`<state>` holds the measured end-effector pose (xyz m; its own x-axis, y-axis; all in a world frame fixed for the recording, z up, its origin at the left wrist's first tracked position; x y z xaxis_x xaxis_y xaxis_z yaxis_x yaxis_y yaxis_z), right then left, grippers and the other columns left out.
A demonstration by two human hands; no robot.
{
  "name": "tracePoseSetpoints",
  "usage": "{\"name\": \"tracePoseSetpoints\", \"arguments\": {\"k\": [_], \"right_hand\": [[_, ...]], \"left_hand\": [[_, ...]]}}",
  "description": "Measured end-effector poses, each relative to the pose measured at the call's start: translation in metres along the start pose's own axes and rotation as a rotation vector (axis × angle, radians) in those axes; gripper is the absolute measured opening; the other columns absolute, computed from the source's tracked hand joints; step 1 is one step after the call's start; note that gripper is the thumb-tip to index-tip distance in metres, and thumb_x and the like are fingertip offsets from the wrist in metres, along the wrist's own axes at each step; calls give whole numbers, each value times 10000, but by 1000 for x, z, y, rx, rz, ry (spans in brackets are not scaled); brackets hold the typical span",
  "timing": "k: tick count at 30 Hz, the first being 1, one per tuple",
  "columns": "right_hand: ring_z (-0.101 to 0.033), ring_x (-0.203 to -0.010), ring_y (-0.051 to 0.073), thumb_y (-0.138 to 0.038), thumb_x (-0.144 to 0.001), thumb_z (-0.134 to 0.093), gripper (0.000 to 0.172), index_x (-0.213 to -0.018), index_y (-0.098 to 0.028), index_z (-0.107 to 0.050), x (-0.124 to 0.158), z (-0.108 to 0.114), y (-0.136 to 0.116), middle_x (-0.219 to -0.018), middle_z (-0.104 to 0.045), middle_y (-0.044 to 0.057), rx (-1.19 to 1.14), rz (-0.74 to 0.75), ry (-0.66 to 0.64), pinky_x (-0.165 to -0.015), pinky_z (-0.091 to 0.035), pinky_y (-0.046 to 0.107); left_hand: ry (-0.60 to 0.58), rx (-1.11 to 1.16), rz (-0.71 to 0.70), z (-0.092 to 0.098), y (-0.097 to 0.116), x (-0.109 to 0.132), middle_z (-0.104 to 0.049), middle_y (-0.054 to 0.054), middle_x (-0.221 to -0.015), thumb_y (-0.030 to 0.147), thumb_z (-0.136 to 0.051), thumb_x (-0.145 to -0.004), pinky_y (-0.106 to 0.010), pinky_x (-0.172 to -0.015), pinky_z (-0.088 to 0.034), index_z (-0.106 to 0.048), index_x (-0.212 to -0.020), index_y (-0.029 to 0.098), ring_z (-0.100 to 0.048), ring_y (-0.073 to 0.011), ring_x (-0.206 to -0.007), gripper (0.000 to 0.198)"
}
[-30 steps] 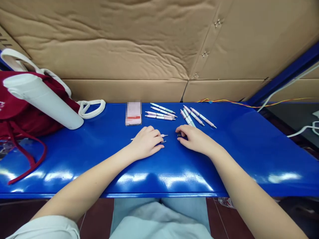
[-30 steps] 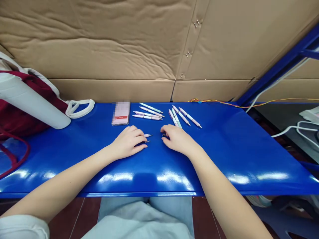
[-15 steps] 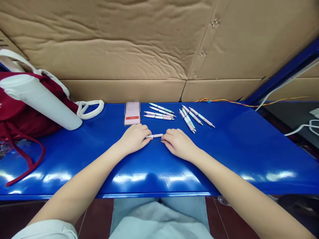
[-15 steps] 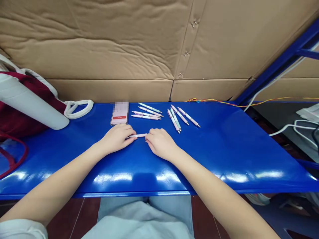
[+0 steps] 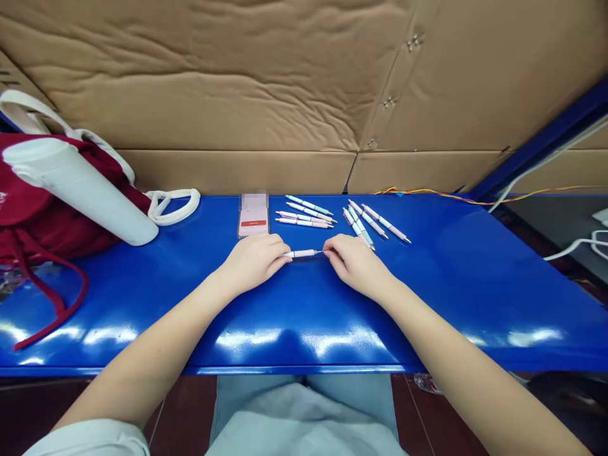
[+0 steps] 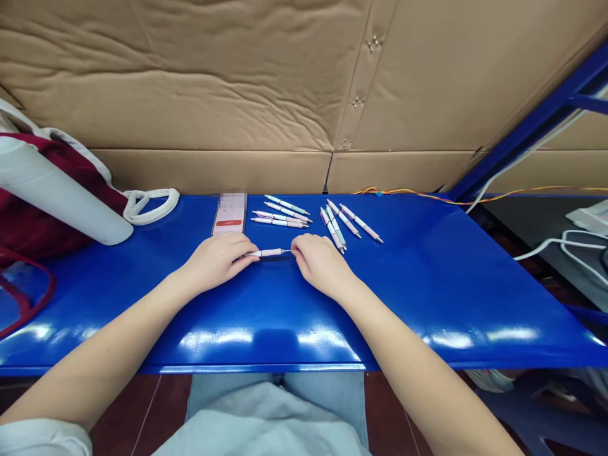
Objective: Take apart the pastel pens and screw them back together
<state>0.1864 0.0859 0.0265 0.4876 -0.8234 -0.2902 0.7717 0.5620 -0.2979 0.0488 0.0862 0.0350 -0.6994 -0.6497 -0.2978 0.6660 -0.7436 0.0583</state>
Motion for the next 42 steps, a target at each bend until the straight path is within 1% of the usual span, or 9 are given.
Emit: {"name": "tracePoseSetpoints", "arguments": {"k": [4,8,13,34,39,42], "right_hand": [[-554,-796,208,-180,-904,-397,155,-881,-173,-550,0,0,-2,-867,-624,84,-20,14,0,-737,-398,332],[-554,-801,207,-179,-904,-402,150,-888,-174,-552,0,0,-2,-870,-623,78,-32,24,-9,-744,-402,332],[-555,-811,209,-173,-904,-399,150,-879,-172,-548,0,2,0,-863,-620,80,-32,12,11,-759,-404,336],[-546,-794,208,-172,-904,-398,159,-891,-173,-557,0,0,-2,-863,-614,80,-13,22,-11,-742,-395,330],[-558,-790,203,-163,-896,-392,172,-881,-172,-564,-1,-7,-8,-853,-619,81,-92,43,-29,-753,-424,333],[-579,-831,200,-162,-891,-391,178,-922,-171,-566,-2,-7,-9,-900,-632,87,-176,53,-17,-776,-445,329]], "left_hand": [[-5,-7,-11,0,2,0,-644,-51,-902,361,-399,-950,-285,-728,-469,-649,-949,192,-595,-177,-849,302],[0,-7,-5,0,0,0,-644,-52,-910,367,-397,-949,-280,-719,-464,-646,-955,192,-594,-178,-848,304],[-13,2,6,-1,-1,1,-646,-48,-916,367,-402,-948,-282,-728,-465,-646,-948,191,-595,-181,-857,301],[-12,10,-10,-4,3,0,-640,-46,-896,361,-404,-949,-281,-723,-455,-645,-944,187,-587,-175,-845,297],[-32,13,-32,-8,10,-2,-636,-45,-889,341,-417,-946,-283,-737,-457,-643,-946,179,-581,-173,-831,279],[-34,10,-34,-8,11,-2,-636,-43,-894,338,-417,-947,-285,-740,-458,-643,-953,178,-583,-175,-837,277]]}}
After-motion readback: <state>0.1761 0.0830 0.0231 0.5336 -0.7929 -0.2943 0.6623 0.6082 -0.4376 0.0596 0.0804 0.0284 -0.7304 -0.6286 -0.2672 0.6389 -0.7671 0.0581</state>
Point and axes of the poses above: each hand's wrist, its own x-axis away from the middle knuckle, its own z-axis out of the back of the hand, y = z × x, the point moved 9 cm from there along -x, towards the middle knuckle
